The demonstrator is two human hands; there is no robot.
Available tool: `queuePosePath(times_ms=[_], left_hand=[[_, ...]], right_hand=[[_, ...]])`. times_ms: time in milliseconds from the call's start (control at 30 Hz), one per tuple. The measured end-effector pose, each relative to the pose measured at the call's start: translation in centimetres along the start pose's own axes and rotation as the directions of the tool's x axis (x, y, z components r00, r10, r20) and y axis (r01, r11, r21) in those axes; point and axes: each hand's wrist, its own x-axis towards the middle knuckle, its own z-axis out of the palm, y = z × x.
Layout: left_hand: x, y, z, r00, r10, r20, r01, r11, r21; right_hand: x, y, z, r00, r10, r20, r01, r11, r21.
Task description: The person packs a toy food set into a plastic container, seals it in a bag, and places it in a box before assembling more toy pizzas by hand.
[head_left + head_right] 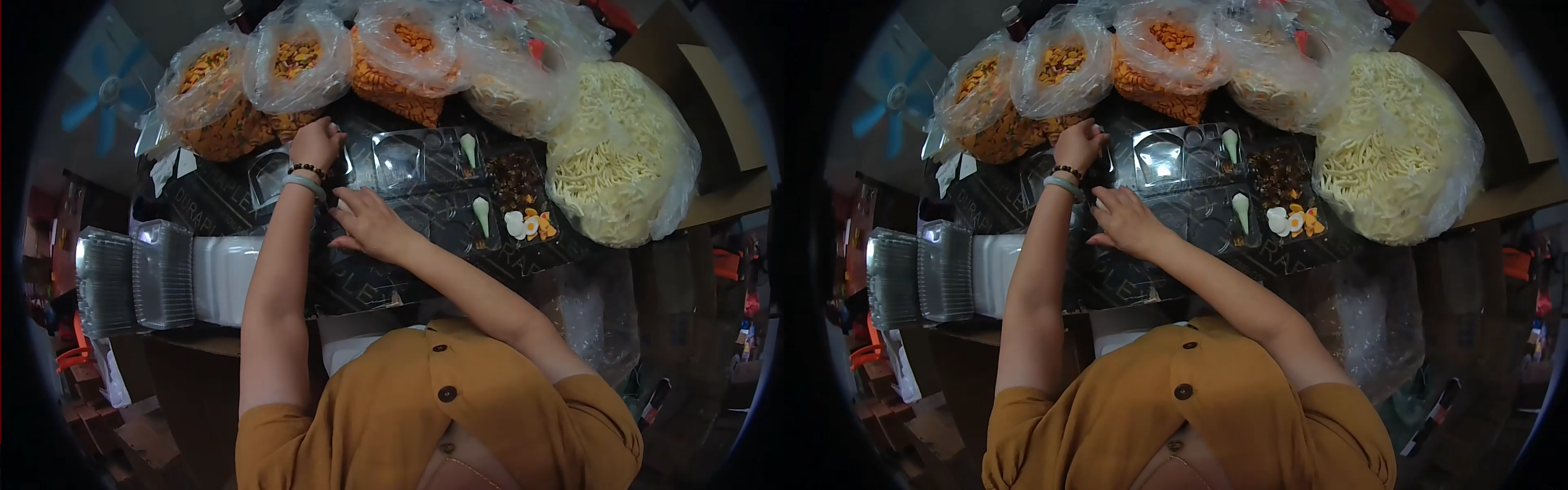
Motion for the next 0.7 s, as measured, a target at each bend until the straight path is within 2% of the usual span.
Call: queuePosePath(times_ms=[67,100,167,200,267,300,367,400,467,600,667,700], left_hand=[[-0.6,0.7,0.0,1.000,-0.017,-0.004,0.018,0.991,0.134],[-0.5,0.5,0.3,1.000,-0.011,0.000,0.011,0.991,0.135],[-0.3,-0.1,0.9,0.998,0.053,0.044,-0.065,0.931,0.360],[-0.3,0.1,0.7,0.997,0.062,0.047,-0.075,0.930,0.361],[-0.8,0.2,-0.3,0.996,0.068,0.050,-0.078,0.966,0.246],[-1.2,0.1,-1.0,0.996,0.076,0.052,-0.087,0.965,0.247],[-2.8,0.7,-1.8,0.986,0.149,-0.078,-0.135,0.978,0.156],[-4.1,1.8,-2.2,0.980,0.194,-0.049,-0.186,0.974,0.129],[-7.5,4.0,-2.7,0.958,0.286,0.002,-0.286,0.958,0.031],[-13.6,8.7,-0.1,0.867,0.497,0.029,-0.485,0.856,-0.182],[-15.1,10.4,0.8,0.849,0.525,0.062,-0.498,0.833,-0.243],[-15.6,10.9,1.3,0.842,0.539,0.028,-0.519,0.822,-0.233]], right_hand=[[-0.5,0.1,0.5,0.997,-0.074,-0.038,0.071,0.994,-0.079],[-0.6,-0.1,0.3,0.997,-0.070,-0.044,0.066,0.994,-0.081],[-1.0,-0.4,-0.5,0.994,0.022,-0.103,-0.016,0.998,0.056],[-1.4,-0.4,-1.4,0.993,0.026,-0.111,-0.020,0.998,0.053],[-3.1,-0.2,-4.6,0.971,0.131,-0.199,-0.111,0.988,0.109],[-4.3,0.2,-6.6,0.947,0.181,-0.264,-0.168,0.983,0.072],[-7.8,1.8,-11.1,0.879,0.246,-0.409,-0.294,0.954,-0.058],[-9.7,2.8,-13.3,0.835,0.252,-0.490,-0.362,0.921,-0.143],[-13.9,5.6,-16.3,0.769,0.338,-0.543,-0.541,0.797,-0.269],[-18.2,9.7,-18.6,0.764,0.460,-0.453,-0.621,0.716,-0.320],[-18.4,10.0,-19.0,0.821,0.416,-0.391,-0.542,0.785,-0.302],[-18.2,9.0,-19.2,0.714,0.572,-0.405,-0.632,0.775,-0.019]])
